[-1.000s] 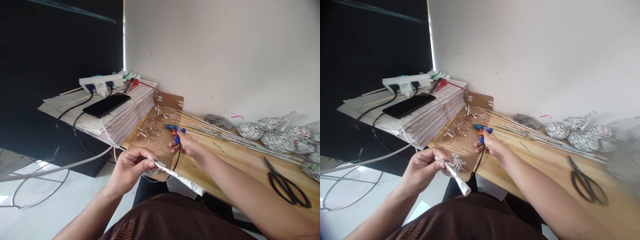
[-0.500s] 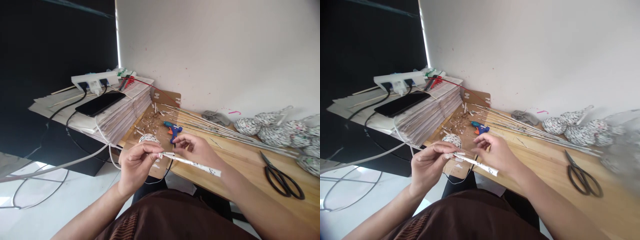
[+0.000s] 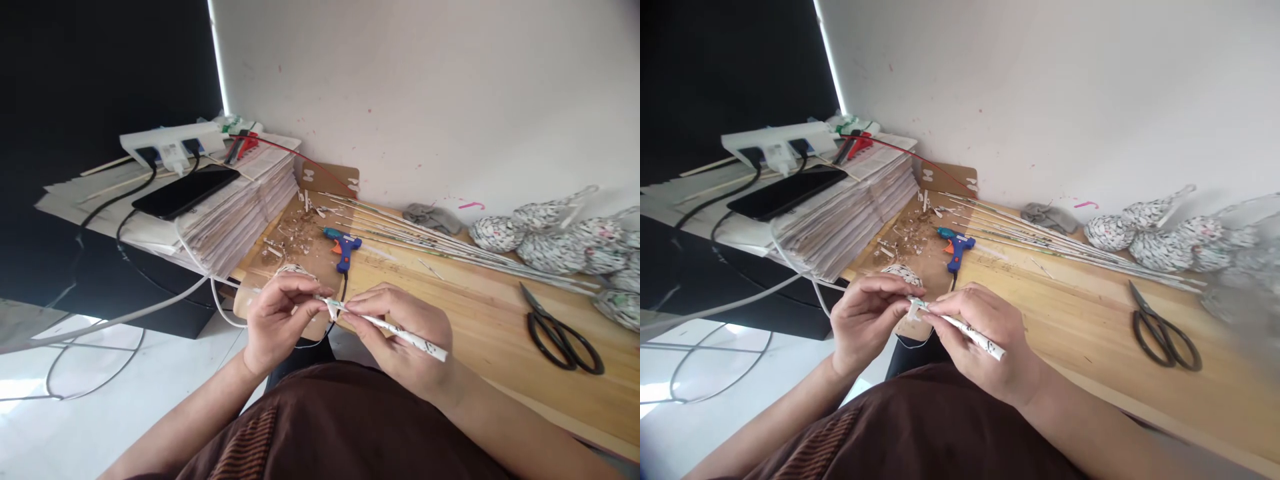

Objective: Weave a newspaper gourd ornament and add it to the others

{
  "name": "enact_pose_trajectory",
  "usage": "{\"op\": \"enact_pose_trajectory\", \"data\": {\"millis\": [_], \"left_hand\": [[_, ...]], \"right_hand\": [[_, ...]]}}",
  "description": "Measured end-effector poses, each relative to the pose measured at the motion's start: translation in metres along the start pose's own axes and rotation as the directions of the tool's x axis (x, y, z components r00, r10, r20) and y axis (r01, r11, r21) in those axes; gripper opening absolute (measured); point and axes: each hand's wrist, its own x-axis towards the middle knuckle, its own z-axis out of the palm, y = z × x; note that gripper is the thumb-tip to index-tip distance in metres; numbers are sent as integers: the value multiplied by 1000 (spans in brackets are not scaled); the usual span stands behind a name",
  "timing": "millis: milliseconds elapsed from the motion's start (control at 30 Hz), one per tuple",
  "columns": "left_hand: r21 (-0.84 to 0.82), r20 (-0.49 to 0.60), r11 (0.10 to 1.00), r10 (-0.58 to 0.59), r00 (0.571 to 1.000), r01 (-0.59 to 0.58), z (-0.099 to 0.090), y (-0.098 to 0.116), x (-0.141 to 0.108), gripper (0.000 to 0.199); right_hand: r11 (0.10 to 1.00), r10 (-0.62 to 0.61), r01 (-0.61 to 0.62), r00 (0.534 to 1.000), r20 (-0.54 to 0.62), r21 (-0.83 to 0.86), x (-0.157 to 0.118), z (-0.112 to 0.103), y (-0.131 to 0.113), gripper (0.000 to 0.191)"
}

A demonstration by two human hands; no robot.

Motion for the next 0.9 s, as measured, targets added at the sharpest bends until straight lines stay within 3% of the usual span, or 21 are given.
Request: {"op": "enact_pose_trajectory", "data": {"millis": [100, 233, 333, 433, 533, 633, 733, 800, 900], "left_hand": [[3, 25, 999, -47, 999, 47, -3, 1, -1, 16], [-176, -88, 949, -281, 956, 262, -6, 5, 4, 1], [-322, -164, 859, -466, 869, 399, -10, 9, 13, 15], [-468, -132, 734, -609, 782, 492, -18, 11, 21, 31], [-489, -80, 675, -665, 743, 552, -27, 11, 27, 43], [-386, -117, 737, -636, 763, 555, -36, 6, 32, 52], [-219, -229, 869, -488, 842, 444, -48, -4, 38, 57], [-23, -284, 929, -360, 889, 369, -56, -13, 41, 46], [337, -298, 875, -252, 921, 348, -65, -22, 40, 20]], "right_hand": [[1000, -4, 4, 1000, -2, -11, 0, -1, -2, 20], [997, 61, -62, 998, -8, -52, -2, -3, -3, 19], [992, 104, -104, 995, -2, -71, -4, -3, -3, 20], [990, 116, -116, 993, -6, -83, -6, -4, -1, 20], [985, 143, -144, 990, -19, -100, -7, -6, -1, 20], [981, 165, -168, 986, -34, -95, -8, -9, -2, 19], [984, 149, -153, 987, -55, -86, -9, -14, -5, 21], [985, 142, -147, 988, -60, -89, -11, -17, -6, 22], [979, 164, -171, 984, -64, -112, -14, -20, -7, 22]]}}
